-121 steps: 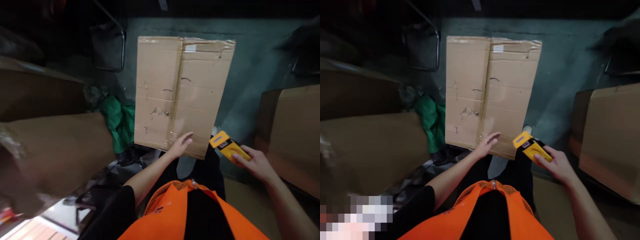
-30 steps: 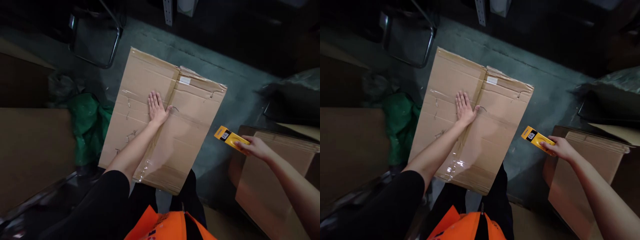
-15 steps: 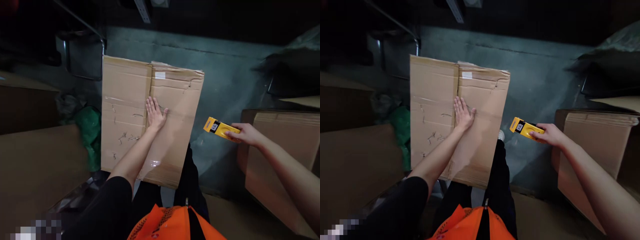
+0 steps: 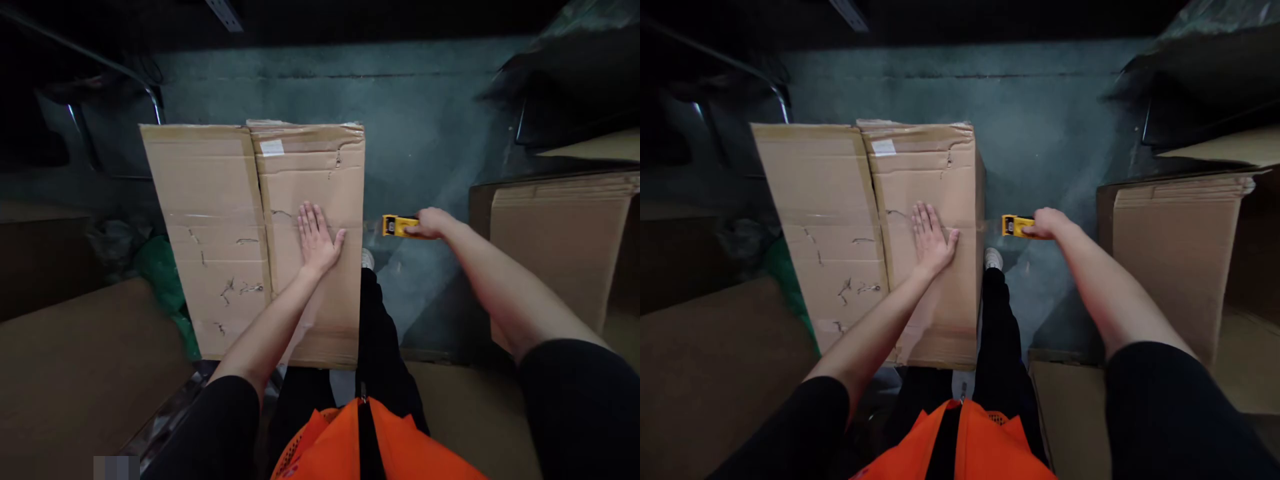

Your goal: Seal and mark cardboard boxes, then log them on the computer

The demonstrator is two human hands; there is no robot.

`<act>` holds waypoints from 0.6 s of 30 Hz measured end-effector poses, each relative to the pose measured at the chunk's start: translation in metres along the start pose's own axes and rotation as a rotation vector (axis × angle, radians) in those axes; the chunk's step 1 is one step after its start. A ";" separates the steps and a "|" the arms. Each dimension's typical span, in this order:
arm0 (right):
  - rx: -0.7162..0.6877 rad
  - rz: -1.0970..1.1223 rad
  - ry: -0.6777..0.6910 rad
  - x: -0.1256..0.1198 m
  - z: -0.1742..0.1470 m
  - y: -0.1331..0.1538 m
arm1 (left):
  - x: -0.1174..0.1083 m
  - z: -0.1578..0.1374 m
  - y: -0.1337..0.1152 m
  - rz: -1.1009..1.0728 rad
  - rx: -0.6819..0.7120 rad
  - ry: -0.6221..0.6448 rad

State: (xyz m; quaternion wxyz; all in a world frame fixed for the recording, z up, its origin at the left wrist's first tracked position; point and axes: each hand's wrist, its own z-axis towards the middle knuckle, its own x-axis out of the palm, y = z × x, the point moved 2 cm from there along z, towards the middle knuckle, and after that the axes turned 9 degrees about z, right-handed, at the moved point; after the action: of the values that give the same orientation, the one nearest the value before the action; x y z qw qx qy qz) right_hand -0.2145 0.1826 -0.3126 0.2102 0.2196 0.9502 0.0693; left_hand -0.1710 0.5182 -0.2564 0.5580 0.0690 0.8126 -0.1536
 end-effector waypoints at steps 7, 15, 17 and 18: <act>-0.002 0.202 -0.065 0.031 0.027 0.104 | -0.002 0.004 0.005 0.034 -0.023 0.024; 0.142 0.329 -0.066 0.050 0.061 0.121 | -0.001 -0.012 -0.046 0.028 0.254 0.124; 0.166 0.351 -0.049 0.063 0.056 0.111 | 0.011 -0.021 -0.078 0.019 0.366 0.164; 0.173 0.357 -0.034 0.071 0.049 0.104 | 0.017 -0.025 -0.093 0.025 0.389 0.180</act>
State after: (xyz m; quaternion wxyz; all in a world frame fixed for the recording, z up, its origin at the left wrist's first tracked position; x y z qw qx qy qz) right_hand -0.2103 0.3092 -0.3598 0.1911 0.4028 0.8949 0.0201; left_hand -0.2259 0.4382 -0.2475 0.4611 0.1989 0.8133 -0.2939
